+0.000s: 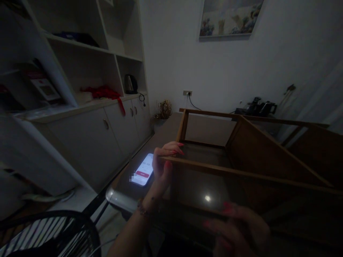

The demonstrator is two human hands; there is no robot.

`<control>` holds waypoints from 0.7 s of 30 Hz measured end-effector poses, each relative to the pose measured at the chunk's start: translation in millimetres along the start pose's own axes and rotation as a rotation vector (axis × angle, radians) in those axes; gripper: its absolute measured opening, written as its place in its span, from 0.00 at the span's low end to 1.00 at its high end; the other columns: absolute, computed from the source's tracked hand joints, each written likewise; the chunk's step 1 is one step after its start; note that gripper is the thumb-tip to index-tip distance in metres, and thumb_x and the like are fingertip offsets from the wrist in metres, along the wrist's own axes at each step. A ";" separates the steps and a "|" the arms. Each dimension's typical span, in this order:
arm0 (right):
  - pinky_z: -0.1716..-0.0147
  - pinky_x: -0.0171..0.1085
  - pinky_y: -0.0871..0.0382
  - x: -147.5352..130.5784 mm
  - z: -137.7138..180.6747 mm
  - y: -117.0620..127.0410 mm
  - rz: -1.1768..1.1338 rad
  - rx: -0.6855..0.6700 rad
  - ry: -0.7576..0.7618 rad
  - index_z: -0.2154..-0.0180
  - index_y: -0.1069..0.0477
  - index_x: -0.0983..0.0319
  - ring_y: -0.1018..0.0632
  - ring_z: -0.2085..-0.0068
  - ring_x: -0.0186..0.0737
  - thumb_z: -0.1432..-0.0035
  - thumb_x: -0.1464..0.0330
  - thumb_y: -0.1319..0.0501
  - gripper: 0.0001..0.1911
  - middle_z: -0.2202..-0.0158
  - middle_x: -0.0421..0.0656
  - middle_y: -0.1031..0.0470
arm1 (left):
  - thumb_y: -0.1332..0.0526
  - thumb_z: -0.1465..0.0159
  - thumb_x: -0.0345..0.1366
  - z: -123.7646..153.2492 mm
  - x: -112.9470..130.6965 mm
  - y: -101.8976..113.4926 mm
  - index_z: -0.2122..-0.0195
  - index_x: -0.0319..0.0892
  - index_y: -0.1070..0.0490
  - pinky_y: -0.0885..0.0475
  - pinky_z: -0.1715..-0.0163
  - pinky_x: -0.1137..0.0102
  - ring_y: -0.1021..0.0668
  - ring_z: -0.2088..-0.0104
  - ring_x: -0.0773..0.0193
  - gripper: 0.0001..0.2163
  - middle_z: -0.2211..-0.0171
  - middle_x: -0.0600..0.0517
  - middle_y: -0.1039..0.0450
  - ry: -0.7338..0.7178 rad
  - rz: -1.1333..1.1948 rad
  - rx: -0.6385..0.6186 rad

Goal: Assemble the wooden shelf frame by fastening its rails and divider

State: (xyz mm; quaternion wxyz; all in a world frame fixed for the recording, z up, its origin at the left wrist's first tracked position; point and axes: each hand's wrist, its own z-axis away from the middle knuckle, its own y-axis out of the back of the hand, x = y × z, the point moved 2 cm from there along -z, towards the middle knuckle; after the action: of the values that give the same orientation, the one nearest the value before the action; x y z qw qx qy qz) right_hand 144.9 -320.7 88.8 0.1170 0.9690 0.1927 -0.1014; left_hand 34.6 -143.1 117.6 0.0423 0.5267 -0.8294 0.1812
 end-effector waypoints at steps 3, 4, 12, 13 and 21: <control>0.71 0.36 0.37 -12.5 -35.5 -9.2 0.001 -0.081 0.014 0.68 0.26 0.56 0.35 0.66 0.38 0.33 0.63 0.48 0.15 0.70 0.43 0.39 | 0.47 0.31 0.45 1.4 0.5 0.1 0.59 0.44 0.35 0.28 0.57 0.54 0.23 0.62 0.58 0.10 0.70 0.52 0.28 0.006 -0.008 -0.003; 0.72 0.35 0.37 -14.0 -43.0 -12.7 -0.070 -0.110 0.028 0.65 0.26 0.57 0.34 0.68 0.36 0.33 0.65 0.48 0.14 0.71 0.42 0.38 | 0.47 0.31 0.45 2.1 0.4 0.2 0.59 0.44 0.35 0.28 0.56 0.54 0.23 0.62 0.58 0.10 0.69 0.51 0.28 0.013 -0.012 0.000; 0.62 0.34 0.25 -22.1 -53.8 -49.9 -0.331 -0.186 0.163 0.57 0.27 0.62 0.24 0.62 0.35 0.34 0.73 0.46 0.10 0.66 0.42 0.23 | 0.49 0.32 0.49 4.1 -1.4 -0.2 0.59 0.44 0.35 0.27 0.57 0.54 0.23 0.62 0.58 0.14 0.69 0.52 0.28 0.029 -0.003 0.007; 0.62 0.33 0.25 -23.2 -53.5 -52.1 -0.336 -0.175 0.173 0.57 0.27 0.62 0.23 0.62 0.35 0.35 0.73 0.46 0.10 0.66 0.42 0.22 | 0.49 0.32 0.50 3.7 -1.2 -0.6 0.59 0.45 0.35 0.27 0.58 0.54 0.23 0.62 0.58 0.14 0.69 0.52 0.28 0.026 0.001 0.002; 0.54 0.32 0.26 -24.8 -52.2 -55.0 -0.372 -0.231 0.244 0.55 0.27 0.67 0.23 0.57 0.34 0.35 0.75 0.47 0.11 0.61 0.46 0.21 | 0.55 0.33 0.56 2.0 5.4 -2.7 0.61 0.49 0.40 0.28 0.60 0.51 0.23 0.63 0.56 0.17 0.72 0.52 0.33 0.085 -0.165 0.005</control>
State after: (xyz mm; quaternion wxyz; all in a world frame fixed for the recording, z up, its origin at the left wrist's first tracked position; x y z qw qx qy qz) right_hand 108.5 -266.2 134.2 0.1820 0.9022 0.3905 0.0190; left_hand 34.9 -149.5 117.8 0.0907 0.5853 -0.7802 0.2013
